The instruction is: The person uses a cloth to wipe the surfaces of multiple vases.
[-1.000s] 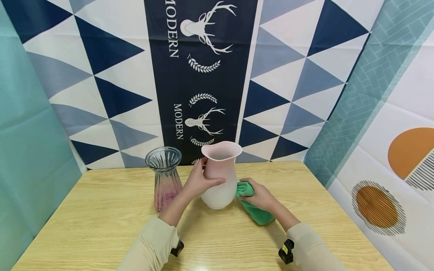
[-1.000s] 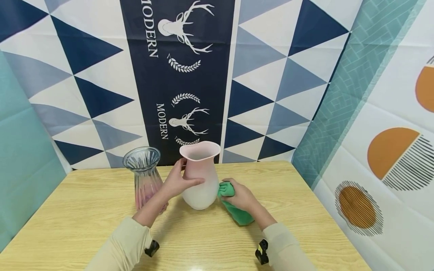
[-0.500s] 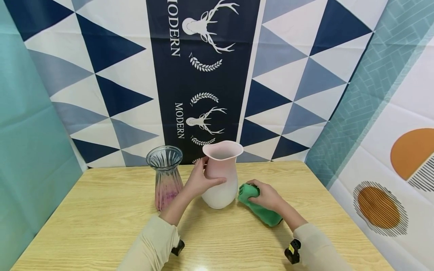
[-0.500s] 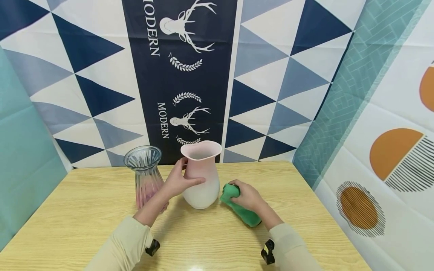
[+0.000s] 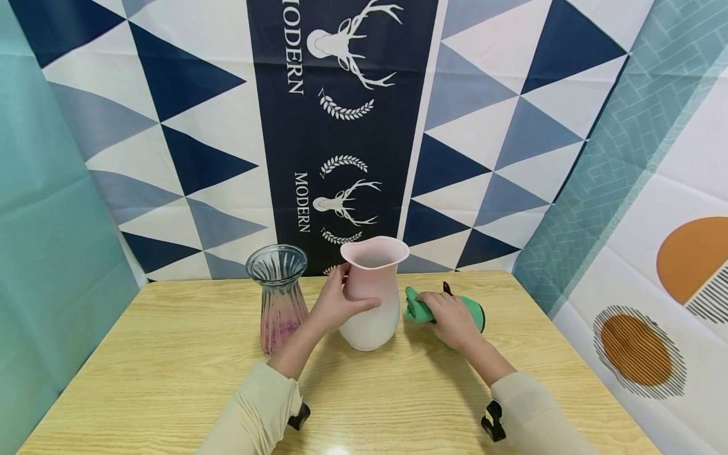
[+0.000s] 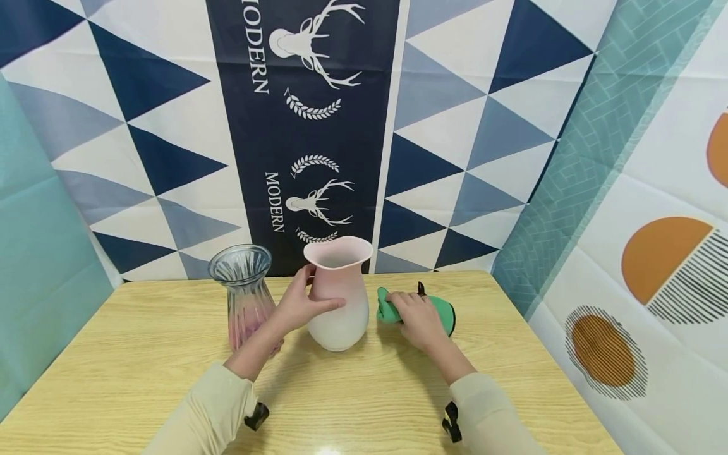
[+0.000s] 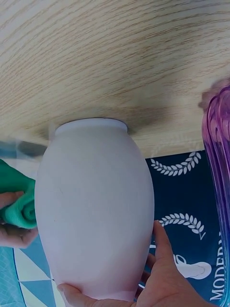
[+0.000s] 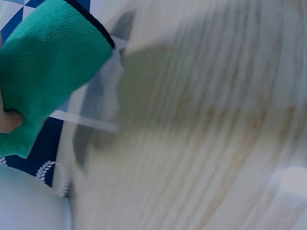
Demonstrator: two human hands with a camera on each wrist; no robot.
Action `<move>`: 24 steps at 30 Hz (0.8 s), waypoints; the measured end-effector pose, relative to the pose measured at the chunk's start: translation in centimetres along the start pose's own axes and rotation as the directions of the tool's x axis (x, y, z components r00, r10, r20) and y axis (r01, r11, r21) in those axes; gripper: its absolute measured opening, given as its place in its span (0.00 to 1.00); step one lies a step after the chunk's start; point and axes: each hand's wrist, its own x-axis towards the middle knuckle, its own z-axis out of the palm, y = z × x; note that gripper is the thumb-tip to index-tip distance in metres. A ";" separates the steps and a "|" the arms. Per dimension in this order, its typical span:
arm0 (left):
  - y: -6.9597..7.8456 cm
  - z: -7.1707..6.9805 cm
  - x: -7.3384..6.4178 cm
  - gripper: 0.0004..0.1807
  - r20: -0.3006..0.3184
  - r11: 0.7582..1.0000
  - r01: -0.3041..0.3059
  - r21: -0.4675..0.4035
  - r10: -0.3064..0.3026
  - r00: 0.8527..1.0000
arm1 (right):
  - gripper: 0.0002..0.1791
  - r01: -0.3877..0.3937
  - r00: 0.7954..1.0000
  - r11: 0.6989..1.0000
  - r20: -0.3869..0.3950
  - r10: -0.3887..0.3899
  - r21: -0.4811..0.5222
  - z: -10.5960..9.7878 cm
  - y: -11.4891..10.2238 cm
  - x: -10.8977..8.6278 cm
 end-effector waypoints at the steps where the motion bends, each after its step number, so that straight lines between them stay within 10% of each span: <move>1: 0.0 0.0 0.0 0.50 -0.001 1.000 -0.001 0.001 0.001 1.000 | 0.29 0.029 0.999 0.999 -0.017 -0.029 -0.028 0.2 0.1 -0.1; 10: 0.0 0.0 -0.1 0.50 0.002 1.000 -0.002 0.003 0.002 1.000 | 0.24 0.201 0.978 0.968 0.082 -0.191 -0.152 2.1 -0.2 -1.5; 24: 0.1 0.0 -0.5 0.50 -0.029 1.000 0.016 0.022 -0.015 0.999 | 0.27 0.086 0.988 0.996 0.132 -0.082 -0.023 2.7 -1.0 -2.5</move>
